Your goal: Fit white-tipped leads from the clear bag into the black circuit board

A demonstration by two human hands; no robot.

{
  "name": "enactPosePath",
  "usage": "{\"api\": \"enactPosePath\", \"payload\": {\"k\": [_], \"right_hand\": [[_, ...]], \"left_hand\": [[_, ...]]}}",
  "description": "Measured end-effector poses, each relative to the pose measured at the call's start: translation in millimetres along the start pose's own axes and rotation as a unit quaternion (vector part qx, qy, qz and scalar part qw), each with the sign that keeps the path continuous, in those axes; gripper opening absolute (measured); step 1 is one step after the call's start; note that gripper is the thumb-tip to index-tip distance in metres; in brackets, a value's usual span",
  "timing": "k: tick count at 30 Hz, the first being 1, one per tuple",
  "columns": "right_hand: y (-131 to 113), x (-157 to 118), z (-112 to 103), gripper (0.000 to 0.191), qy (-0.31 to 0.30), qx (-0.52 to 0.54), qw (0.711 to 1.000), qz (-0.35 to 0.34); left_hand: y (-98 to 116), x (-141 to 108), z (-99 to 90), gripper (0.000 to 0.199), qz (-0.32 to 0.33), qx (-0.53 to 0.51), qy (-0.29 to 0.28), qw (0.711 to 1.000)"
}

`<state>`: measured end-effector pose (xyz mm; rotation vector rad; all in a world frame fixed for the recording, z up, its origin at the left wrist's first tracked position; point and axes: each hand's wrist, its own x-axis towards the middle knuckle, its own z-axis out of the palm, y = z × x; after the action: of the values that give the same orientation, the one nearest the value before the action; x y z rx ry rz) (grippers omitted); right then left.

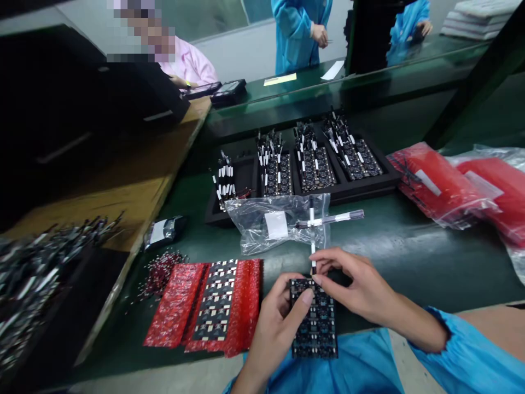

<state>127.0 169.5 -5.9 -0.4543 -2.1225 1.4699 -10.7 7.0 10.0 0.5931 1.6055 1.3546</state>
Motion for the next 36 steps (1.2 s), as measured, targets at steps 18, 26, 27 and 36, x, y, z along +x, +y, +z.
{"api": "enactPosePath", "payload": {"k": [18, 26, 27, 36], "right_hand": [[-0.9, -6.5, 4.3, 0.036, -0.024, 0.004, 1.000, -0.019], [-4.2, -5.4, 5.3, 0.037, -0.078, 0.115, 0.987, 0.085], [-5.0, -4.7, 4.6, 0.035, -0.082, 0.127, 0.983, 0.101], [-9.5, 1.7, -3.4, 0.014, -0.151, 0.031, 0.985, 0.071]], "left_hand": [[-5.0, -2.5, 7.2, 0.020, 0.054, 0.094, 0.073, 0.991], [-3.6, -7.1, 7.8, 0.020, 0.070, 0.102, 0.086, 0.989], [-3.7, -8.1, 7.4, 0.020, 0.070, 0.101, 0.091, 0.988], [-2.8, -7.2, -1.8, 0.013, 0.097, 0.123, 0.085, 0.984]]}}
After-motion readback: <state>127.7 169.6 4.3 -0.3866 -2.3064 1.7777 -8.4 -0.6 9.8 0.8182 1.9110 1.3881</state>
